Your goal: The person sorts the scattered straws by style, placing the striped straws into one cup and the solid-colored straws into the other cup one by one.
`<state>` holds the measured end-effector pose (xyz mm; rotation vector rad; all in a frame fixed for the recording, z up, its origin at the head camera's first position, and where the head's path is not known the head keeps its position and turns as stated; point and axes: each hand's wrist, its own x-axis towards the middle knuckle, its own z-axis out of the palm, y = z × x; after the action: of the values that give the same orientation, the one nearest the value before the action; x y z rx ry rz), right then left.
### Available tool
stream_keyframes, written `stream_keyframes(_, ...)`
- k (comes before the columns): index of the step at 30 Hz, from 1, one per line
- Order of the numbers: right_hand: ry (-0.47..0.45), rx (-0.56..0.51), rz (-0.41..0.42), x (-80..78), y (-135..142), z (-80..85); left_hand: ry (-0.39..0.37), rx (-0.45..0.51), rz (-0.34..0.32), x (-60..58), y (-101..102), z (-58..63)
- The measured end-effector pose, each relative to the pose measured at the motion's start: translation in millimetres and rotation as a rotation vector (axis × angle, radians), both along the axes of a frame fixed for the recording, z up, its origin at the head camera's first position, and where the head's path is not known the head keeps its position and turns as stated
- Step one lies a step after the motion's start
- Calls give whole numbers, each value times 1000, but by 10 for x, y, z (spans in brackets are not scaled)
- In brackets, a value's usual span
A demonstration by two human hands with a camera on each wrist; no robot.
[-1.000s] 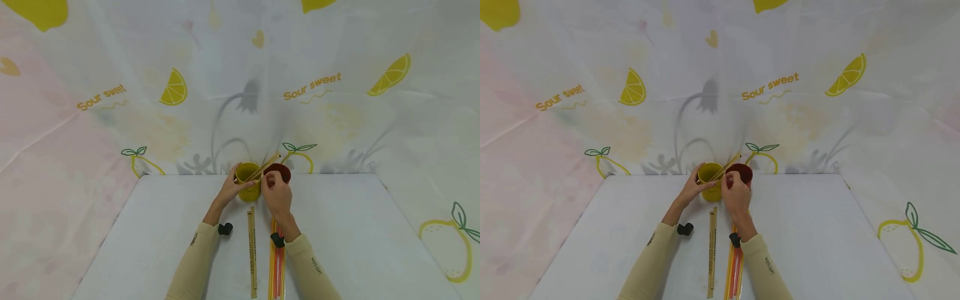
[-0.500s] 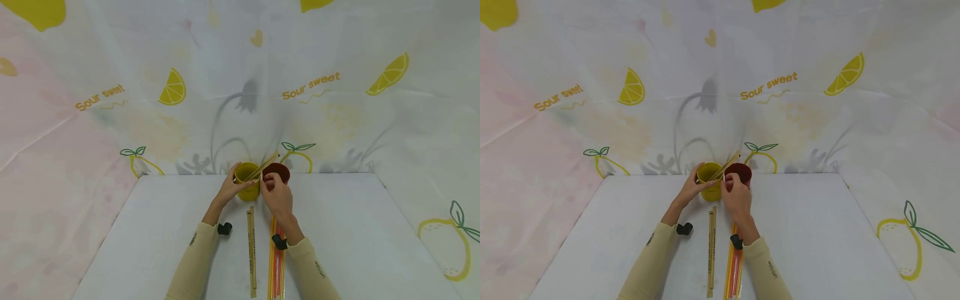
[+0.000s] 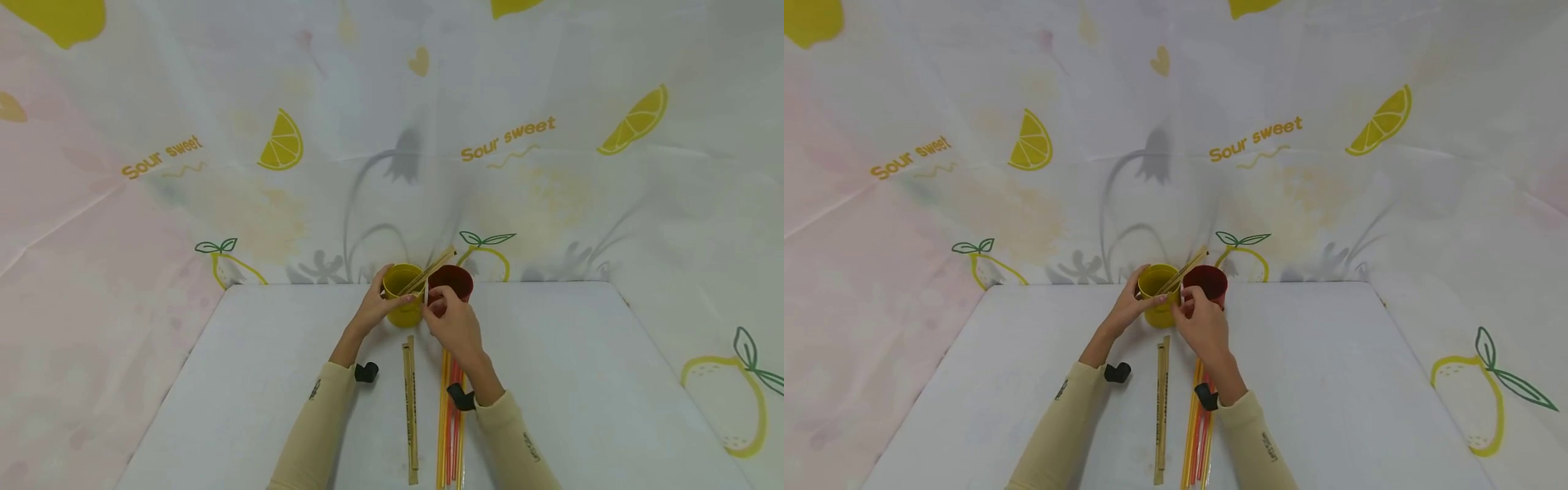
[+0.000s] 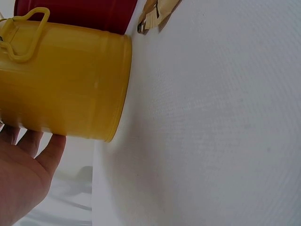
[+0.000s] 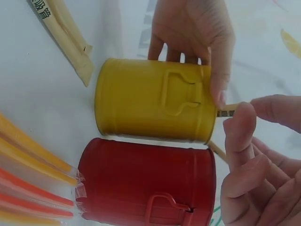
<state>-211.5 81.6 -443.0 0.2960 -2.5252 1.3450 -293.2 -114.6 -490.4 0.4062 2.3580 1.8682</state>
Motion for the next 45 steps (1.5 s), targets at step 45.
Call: stream_keyframes(45,-469,362,263,198,-176,-374,36,32,44,-25,7,-99)
